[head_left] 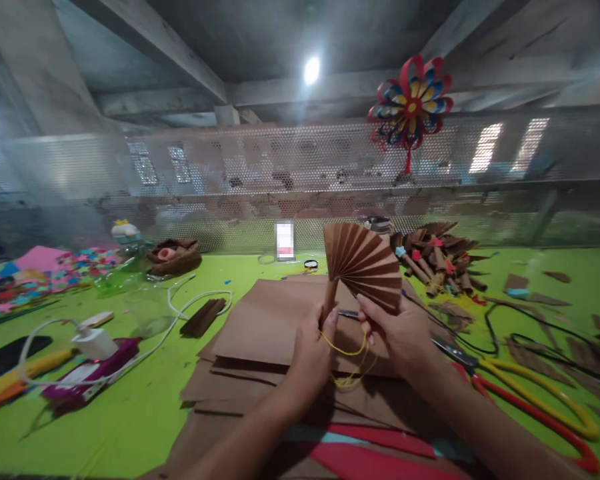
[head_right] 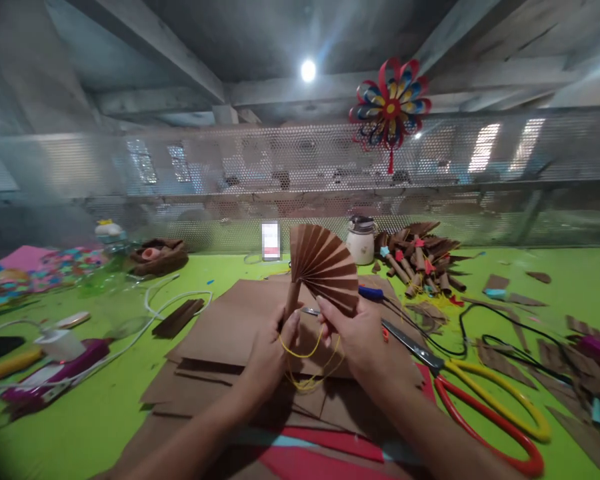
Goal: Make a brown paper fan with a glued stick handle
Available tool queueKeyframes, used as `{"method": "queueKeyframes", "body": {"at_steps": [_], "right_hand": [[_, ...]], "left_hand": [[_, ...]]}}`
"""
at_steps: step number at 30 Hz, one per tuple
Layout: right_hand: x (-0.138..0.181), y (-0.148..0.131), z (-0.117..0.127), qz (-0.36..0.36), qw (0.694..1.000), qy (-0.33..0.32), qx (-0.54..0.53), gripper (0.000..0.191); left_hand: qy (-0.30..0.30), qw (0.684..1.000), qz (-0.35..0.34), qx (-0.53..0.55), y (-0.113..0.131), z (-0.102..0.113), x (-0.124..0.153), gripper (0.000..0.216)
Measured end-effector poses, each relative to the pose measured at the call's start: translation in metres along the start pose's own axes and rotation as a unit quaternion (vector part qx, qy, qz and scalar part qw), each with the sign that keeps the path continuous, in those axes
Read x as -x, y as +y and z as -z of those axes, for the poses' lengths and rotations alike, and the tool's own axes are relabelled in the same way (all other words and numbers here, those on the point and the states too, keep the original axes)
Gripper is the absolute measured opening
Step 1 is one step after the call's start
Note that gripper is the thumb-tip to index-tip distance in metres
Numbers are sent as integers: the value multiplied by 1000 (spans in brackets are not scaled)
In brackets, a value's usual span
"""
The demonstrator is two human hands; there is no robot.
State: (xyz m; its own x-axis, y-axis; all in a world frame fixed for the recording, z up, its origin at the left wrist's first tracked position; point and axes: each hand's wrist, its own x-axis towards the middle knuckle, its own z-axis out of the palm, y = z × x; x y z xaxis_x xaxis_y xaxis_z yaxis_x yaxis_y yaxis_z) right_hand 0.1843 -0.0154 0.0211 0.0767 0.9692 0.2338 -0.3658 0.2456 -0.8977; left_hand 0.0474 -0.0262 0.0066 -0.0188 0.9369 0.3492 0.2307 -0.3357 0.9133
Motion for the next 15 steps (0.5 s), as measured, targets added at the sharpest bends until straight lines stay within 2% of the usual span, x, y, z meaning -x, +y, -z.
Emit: {"method": "queueKeyframes", "body": {"at_steps": [3,8,15], "right_hand": [[7,10,-4,-35,999,-4,14,32],[13,12,-3,-44,999,25,20,32],[21,8,-9,-67,996,28,44,33]], "left_hand": [[17,1000,-4,4,0,0,1,29],[60,996,-53,-29,-3,4,-1,28],[69,997,-40,-11,-1,1,1,29]]}}
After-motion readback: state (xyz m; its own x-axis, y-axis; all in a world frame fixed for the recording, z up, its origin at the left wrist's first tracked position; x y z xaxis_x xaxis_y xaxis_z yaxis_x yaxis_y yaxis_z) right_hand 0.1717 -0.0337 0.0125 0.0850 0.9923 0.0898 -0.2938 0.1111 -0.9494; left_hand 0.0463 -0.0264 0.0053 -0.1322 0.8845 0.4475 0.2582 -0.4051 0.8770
